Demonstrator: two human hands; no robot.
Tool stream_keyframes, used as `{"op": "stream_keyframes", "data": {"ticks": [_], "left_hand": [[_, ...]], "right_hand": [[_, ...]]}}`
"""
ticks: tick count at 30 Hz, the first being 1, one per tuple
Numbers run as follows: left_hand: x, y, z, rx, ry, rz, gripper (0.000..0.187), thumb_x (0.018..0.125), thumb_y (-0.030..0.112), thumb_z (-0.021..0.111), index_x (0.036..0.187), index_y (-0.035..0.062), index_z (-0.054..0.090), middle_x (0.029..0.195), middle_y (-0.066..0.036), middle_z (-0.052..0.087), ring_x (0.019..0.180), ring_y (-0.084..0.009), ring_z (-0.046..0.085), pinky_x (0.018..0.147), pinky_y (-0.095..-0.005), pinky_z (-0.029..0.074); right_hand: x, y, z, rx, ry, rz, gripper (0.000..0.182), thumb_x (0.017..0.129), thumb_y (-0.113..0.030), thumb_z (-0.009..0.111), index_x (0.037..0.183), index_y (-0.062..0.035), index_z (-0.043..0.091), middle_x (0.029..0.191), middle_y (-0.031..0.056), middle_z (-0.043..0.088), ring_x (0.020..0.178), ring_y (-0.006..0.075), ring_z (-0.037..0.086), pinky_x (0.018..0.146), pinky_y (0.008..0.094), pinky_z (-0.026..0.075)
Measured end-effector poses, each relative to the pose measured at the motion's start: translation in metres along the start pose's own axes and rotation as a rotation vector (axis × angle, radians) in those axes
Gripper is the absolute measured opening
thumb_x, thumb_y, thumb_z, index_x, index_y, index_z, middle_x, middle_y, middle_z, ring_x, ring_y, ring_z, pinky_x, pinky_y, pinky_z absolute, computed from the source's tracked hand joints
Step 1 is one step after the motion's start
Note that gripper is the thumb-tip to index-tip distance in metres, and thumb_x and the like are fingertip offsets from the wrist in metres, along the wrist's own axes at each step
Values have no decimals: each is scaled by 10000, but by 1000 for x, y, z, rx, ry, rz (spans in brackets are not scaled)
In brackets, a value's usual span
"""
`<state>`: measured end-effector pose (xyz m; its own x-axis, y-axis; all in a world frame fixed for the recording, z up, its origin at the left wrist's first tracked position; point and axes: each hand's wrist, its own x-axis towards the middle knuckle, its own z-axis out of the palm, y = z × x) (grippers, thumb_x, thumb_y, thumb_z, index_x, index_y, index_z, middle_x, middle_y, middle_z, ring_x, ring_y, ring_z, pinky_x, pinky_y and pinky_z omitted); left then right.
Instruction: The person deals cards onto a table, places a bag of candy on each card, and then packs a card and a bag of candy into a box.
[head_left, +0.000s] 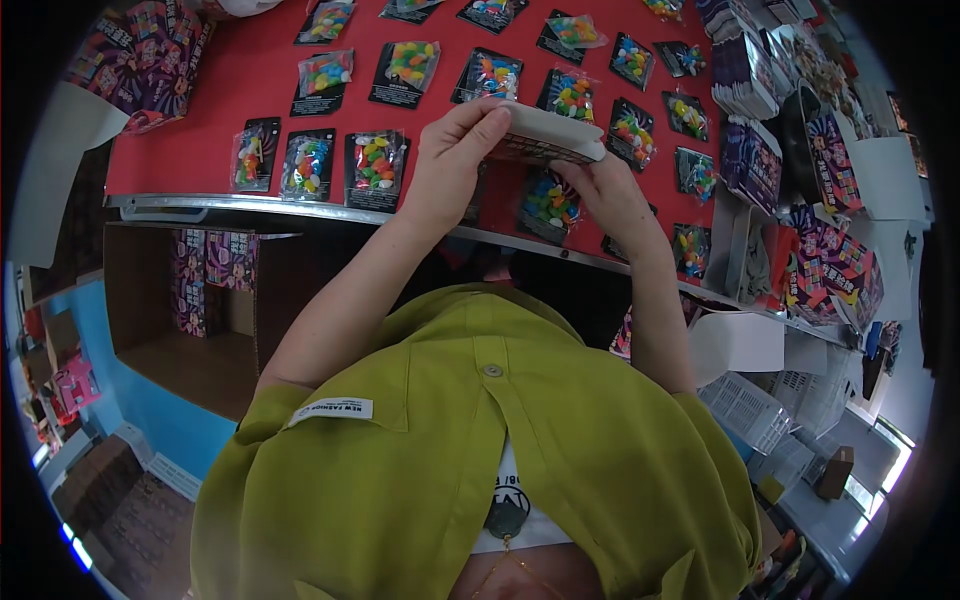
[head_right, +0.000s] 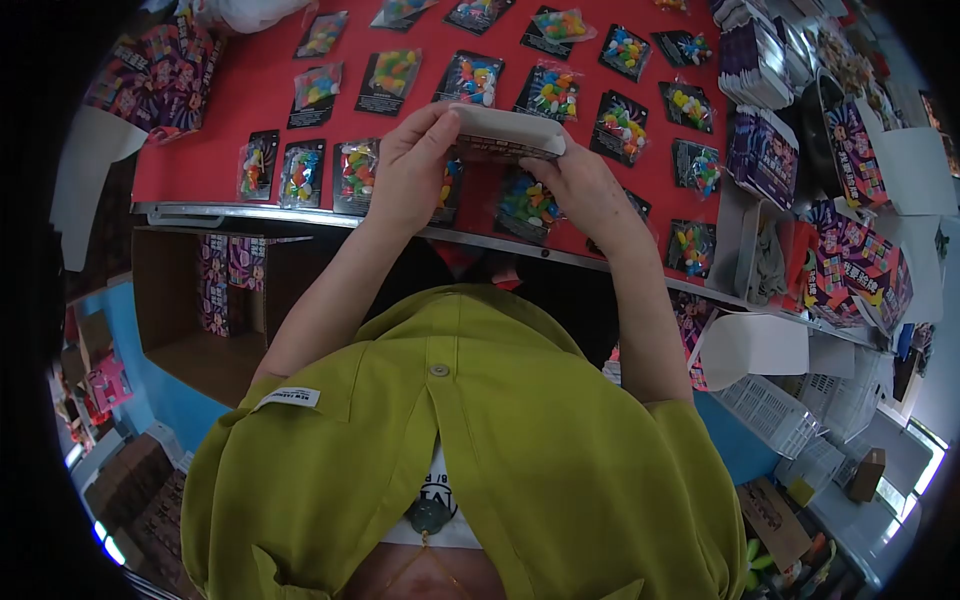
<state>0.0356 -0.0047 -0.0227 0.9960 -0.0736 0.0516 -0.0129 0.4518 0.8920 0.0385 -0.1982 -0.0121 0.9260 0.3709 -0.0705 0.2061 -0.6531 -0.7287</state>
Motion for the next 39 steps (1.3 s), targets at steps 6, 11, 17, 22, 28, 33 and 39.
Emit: {"op": "stream_keyframes", "data": {"ticks": [6,11,17,22,28,33,39], "left_hand": [[15,13,0,-103,20,-217,198,835,55,544,989,1,657,877,-79,650,790,-145,625,734,-268,514],[15,12,-1,-18,-115,-203,276,823,-8,523,1076,19,630,1053,-102,636,990,-198,596,823,-322,507],[14,10,-16,590,-339,314,326,871,6,513,1183,68,585,1136,-87,613,1099,-220,561,891,-331,490],[19,19,-27,1154,-513,668,456,784,85,645,1228,111,547,1233,-101,553,1103,-293,549,885,-350,493],[18,28,-25,1096,-548,652,435,767,165,689,1178,79,575,1164,-107,589,1013,-293,588,804,-359,511],[17,25,-19,1001,-462,492,319,783,184,691,1061,40,632,971,-125,640,828,-267,635,681,-340,516],[21,27,-16,1189,-424,645,257,799,183,677,1005,31,652,851,-122,646,745,-265,636,631,-318,507]], "right_hand": [[-4,0,9,724,218,-143,279,934,-175,514,1149,3,534,1061,122,614,966,203,587,832,327,456],[-1,-11,4,415,447,-288,203,916,-75,528,1097,5,569,1044,58,611,971,139,564,838,285,457],[-2,-3,6,934,210,-170,247,854,6,584,1099,-27,585,1011,60,610,938,166,577,808,282,462],[-1,5,-2,385,281,-378,339,803,-14,627,1136,-77,602,1053,76,604,926,234,573,798,312,462],[-8,-6,-10,-419,356,-605,351,760,-70,664,1105,-131,649,1037,31,608,926,211,548,788,331,434],[-4,-4,0,-118,386,-553,330,769,-100,671,1098,-126,652,992,25,617,891,205,538,807,335,399],[1,-6,0,9,371,-422,257,804,-98,647,1060,-108,664,904,28,613,857,187,528,810,303,362]]}}
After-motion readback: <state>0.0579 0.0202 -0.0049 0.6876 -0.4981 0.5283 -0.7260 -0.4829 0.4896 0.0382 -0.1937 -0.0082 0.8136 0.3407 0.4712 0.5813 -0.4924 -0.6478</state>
